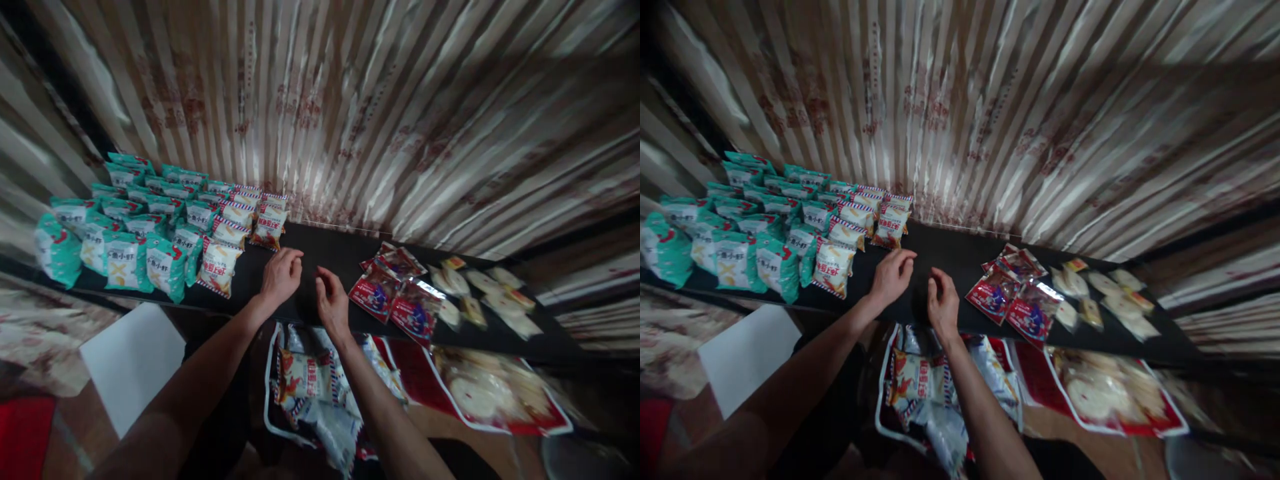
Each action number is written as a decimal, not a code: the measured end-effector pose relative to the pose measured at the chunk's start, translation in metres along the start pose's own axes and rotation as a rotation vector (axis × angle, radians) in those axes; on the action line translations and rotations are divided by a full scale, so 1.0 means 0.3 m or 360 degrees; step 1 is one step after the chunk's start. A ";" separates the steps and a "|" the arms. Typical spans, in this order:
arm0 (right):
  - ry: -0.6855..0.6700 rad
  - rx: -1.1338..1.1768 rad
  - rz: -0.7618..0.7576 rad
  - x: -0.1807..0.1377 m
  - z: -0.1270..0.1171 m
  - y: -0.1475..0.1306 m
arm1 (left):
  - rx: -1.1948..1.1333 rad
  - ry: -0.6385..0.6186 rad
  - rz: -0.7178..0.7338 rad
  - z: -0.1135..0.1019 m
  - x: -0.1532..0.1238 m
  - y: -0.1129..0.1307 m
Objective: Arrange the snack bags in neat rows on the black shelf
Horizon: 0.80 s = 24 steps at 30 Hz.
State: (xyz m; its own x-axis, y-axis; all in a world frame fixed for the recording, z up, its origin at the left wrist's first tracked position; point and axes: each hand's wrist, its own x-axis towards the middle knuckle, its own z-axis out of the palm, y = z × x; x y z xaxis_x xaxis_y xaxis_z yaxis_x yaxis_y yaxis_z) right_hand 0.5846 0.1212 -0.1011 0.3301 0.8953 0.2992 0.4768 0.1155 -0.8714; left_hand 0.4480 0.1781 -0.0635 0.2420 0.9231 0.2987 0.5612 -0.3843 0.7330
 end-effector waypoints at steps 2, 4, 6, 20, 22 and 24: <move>-0.0019 -0.0031 0.0087 -0.095 -0.072 0.000 | -0.0008 -0.0393 0.0079 -0.006 -0.089 0.059; -0.0012 -0.0100 0.0171 -0.190 -0.137 0.010 | 0.0027 -0.0793 0.0207 0.001 -0.203 0.096; -0.0039 -0.0139 0.0248 -0.281 -0.190 0.029 | 0.0079 -0.1068 0.0288 0.024 -0.327 0.102; 0.0077 -0.0186 0.0451 -0.514 -0.276 0.095 | 0.0324 -0.1240 0.0037 0.057 -0.511 0.050; 0.0136 -0.0171 0.0506 -0.506 -0.284 0.069 | 0.0245 -0.1209 -0.0024 0.022 -0.493 0.062; 0.0196 -0.0112 0.0583 -0.495 -0.285 0.040 | 0.0200 -0.1120 -0.0070 -0.005 -0.474 0.066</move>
State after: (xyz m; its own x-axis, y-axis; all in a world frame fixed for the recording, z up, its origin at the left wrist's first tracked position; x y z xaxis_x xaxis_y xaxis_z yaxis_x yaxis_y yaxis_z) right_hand 0.6110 -0.0473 -0.1227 0.5823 0.8127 0.0213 0.3622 -0.2359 -0.9018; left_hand 0.4235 0.0392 -0.0906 0.6463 0.7289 -0.2258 0.6591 -0.3840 0.6467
